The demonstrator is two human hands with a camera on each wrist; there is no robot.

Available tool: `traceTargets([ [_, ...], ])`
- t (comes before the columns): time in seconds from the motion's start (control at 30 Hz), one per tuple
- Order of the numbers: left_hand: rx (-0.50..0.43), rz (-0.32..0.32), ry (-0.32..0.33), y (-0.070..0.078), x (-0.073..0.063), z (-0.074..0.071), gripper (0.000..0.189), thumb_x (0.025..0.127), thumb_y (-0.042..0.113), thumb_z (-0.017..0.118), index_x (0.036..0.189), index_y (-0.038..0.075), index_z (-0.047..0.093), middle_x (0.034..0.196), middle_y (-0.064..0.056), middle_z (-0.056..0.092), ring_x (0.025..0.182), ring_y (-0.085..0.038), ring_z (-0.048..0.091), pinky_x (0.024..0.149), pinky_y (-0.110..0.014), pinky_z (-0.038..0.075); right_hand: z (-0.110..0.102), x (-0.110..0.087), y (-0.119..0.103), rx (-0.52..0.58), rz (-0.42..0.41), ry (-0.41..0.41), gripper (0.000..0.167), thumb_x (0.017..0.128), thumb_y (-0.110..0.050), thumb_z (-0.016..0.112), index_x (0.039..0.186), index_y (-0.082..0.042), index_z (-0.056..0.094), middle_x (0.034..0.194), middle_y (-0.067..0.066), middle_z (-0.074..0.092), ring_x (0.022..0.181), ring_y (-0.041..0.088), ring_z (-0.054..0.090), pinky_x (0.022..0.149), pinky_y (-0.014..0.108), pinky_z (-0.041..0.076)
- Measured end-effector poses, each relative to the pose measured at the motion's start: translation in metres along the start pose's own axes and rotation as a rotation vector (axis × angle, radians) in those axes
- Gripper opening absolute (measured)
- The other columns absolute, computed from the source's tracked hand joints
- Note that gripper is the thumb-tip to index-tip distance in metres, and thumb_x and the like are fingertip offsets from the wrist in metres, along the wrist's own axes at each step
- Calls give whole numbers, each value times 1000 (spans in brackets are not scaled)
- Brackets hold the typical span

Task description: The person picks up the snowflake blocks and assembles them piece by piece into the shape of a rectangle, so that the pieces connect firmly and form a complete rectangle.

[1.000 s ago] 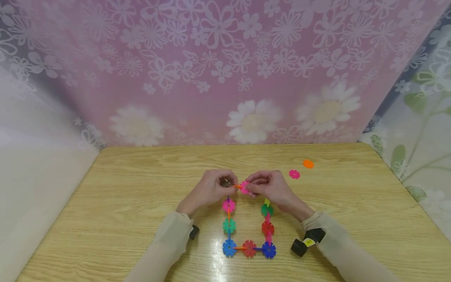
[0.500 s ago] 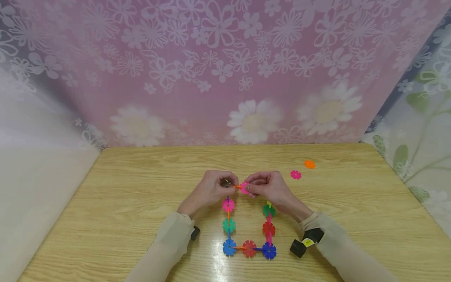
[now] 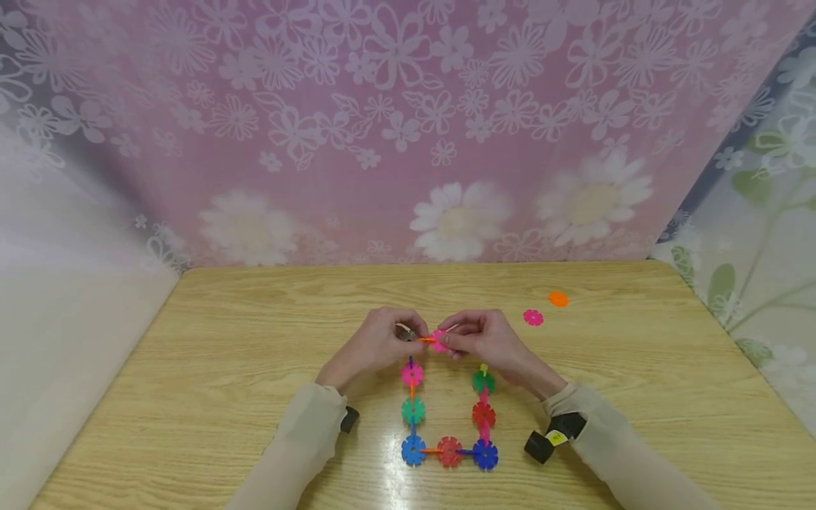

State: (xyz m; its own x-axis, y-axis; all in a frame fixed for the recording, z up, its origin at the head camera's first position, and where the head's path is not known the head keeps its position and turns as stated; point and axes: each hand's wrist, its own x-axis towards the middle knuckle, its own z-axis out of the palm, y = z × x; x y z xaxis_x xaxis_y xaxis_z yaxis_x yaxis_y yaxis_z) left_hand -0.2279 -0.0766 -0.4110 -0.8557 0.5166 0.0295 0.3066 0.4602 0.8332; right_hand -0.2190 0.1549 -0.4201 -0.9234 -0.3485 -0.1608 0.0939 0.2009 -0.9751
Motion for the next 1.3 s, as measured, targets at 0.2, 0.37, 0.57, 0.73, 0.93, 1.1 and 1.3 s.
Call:
traceTargets([
  [0.2,-2,-46,-22,-2,-2,-1,15,90,18,79,102,16,70,100,0,68,80,-11,65,76,-26,54,-15,-3,1,-98,-66,12,33,98,-14,69,125,6,66,110,22,75,92,27,75,80,40,63],
  [0.37,9,-43,-16,-1,-3,1,29,88,20,82,113,18,67,99,-3,66,73,-13,61,70,-25,51,-38,-7,5,-266,-89,77,36,98,-24,71,125,-1,68,116,21,73,90,31,72,75,37,61],
  [0.57,18,-26,-14,0,-3,5,35,87,22,83,117,18,66,101,-1,62,73,-12,57,71,-25,51,-70,-12,10,-458,-129,163,32,98,-27,71,121,-5,71,109,14,76,86,29,71,70,32,58],
  [0.73,42,-25,0,2,-1,8,34,87,24,82,116,18,65,102,-1,63,70,-10,53,69,-25,48,-96,-15,13,-614,-146,239,26,97,-25,72,117,-8,74,104,10,77,89,23,71,68,25,55],
  [0.93,72,-24,11,3,-1,11,33,89,23,81,117,18,64,104,-4,66,67,-9,53,69,-24,47,-119,-19,24,-746,-171,263,26,95,-21,73,116,-6,74,109,14,76,93,26,72,69,27,54],
  [1.1,85,-18,18,2,0,12,34,88,22,81,117,19,64,103,-4,66,70,-9,58,72,-24,50,-133,-21,31,-809,-130,261,31,94,-25,75,118,-5,73,109,16,76,97,31,71,75,34,55],
  [1.3,93,0,16,1,0,13,33,89,21,81,116,20,64,103,-7,65,64,-9,49,66,-24,47,-145,-22,37,-890,-159,221,37,91,-23,77,121,-1,72,109,18,74,95,33,70,78,46,57],
])
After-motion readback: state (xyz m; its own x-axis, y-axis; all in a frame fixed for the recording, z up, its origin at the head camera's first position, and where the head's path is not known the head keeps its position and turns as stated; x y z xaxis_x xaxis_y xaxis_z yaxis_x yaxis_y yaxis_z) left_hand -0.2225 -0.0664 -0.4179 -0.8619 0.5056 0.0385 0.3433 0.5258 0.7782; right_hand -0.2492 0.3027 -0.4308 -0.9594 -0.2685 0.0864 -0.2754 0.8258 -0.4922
